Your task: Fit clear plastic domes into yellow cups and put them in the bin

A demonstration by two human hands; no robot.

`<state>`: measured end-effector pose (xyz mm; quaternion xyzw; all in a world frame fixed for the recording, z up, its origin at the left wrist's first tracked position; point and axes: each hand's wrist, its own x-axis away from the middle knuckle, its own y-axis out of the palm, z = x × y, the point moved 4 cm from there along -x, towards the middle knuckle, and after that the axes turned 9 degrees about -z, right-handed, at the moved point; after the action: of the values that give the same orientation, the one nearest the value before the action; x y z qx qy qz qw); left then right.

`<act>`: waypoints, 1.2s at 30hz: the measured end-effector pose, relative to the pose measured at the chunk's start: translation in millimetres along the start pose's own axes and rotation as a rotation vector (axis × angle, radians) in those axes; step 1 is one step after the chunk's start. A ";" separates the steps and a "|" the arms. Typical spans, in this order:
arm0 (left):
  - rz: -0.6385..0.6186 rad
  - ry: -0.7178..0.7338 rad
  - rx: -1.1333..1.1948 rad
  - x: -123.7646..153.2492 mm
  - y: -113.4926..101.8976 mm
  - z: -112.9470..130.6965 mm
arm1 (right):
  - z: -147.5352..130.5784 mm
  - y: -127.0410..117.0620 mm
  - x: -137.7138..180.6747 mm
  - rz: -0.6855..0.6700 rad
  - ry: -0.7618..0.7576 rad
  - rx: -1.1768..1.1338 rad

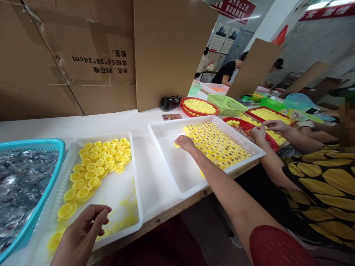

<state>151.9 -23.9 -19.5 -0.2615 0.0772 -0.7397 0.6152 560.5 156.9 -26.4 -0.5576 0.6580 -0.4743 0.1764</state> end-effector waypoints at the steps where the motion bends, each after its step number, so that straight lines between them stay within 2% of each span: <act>1: 0.001 -0.005 0.000 0.6 -0.1 0.3 | 0.1 -1.2 -3.3 0.000 -0.001 0.038; 7: 0.009 -0.015 0.011 -1.2 -2.6 -2.3 | 1.6 -15.9 -5.5 0.014 -0.085 0.192; 11: 0.021 0.009 0.031 -3.8 -3.3 -0.7 | -1.1 -16.6 -1.8 -0.005 -0.149 0.286; 23: 0.024 0.015 0.052 -0.2 -4.9 -2.6 | 14.6 -38.8 -10.6 0.100 -0.010 0.485; 27: 0.013 0.032 0.077 -2.8 -5.8 -1.6 | 13.5 -42.5 -5.4 0.130 -0.013 0.495; 30: -0.009 0.064 0.109 -1.5 -3.1 3.4 | -4.8 -37.7 6.6 0.139 -0.100 0.470; 32: -0.050 0.104 0.118 -1.9 0.5 7.0 | -27.1 -27.3 18.1 0.148 -0.191 0.429; 33: -0.030 0.124 0.111 -3.0 -0.1 8.0 | -41.5 -20.1 26.4 0.172 -0.258 0.402; 36: 0.033 0.162 0.053 -7.6 -10.4 7.5 | -96.2 9.8 70.3 0.230 -0.646 0.243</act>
<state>147.3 -12.7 -10.7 -0.1831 0.1114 -0.7501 0.6257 459.6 134.0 33.3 -0.5762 0.5653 -0.3255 0.4925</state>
